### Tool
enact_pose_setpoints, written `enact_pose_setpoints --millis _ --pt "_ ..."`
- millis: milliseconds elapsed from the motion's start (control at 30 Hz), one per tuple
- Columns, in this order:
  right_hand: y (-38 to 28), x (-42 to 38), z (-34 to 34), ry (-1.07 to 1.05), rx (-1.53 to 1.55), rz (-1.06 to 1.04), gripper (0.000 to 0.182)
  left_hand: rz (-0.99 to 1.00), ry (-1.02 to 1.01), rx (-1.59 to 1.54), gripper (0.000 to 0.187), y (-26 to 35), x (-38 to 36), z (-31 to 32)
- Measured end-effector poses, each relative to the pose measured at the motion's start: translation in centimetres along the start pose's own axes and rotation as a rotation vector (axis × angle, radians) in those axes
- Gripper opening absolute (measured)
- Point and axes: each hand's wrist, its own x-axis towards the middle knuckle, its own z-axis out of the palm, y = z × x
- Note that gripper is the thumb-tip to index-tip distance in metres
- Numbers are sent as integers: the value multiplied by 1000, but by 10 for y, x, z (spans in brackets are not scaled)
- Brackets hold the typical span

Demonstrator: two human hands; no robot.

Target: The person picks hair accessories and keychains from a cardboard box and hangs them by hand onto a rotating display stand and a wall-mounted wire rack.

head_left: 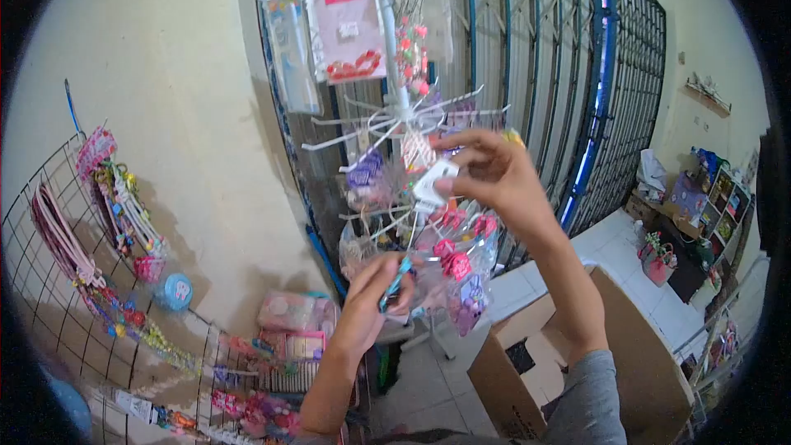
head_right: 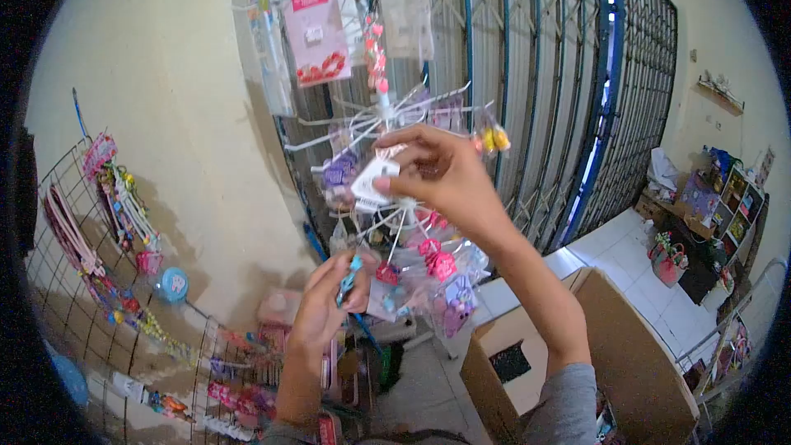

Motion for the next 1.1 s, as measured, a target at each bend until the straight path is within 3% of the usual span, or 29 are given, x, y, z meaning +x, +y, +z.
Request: enact_pose_setpoints --millis 67,100,167,500,633,800,900,933,1000,1100 --pt "-12 17 -9 133 75 -26 28 -83 333 497 37 13 32 21" --pt "-32 32 -18 120 36 -94 28 -29 281 527 37 21 59 28" --pt "-46 54 -22 245 32 -249 28 143 476 551 35 33 86 33" --pt "-78 150 -45 343 -234 -671 24 1137 354 1537 31 180 196 86" --pt "-82 164 -45 318 -153 -699 22 1132 289 1609 30 206 223 95" --pt "-80 167 -44 340 -261 -572 21 932 246 1615 26 208 236 93" --pt "-69 173 -46 380 -240 -555 19 946 224 1541 28 205 239 87" --pt "-63 173 -46 426 -295 -611 19 1009 298 1530 27 201 238 84" --pt "-56 163 -49 531 -462 -630 23 1334 304 1468 22 193 238 75" --pt "-49 113 -63 564 -551 -715 25 1518 328 1174 19 149 219 86"
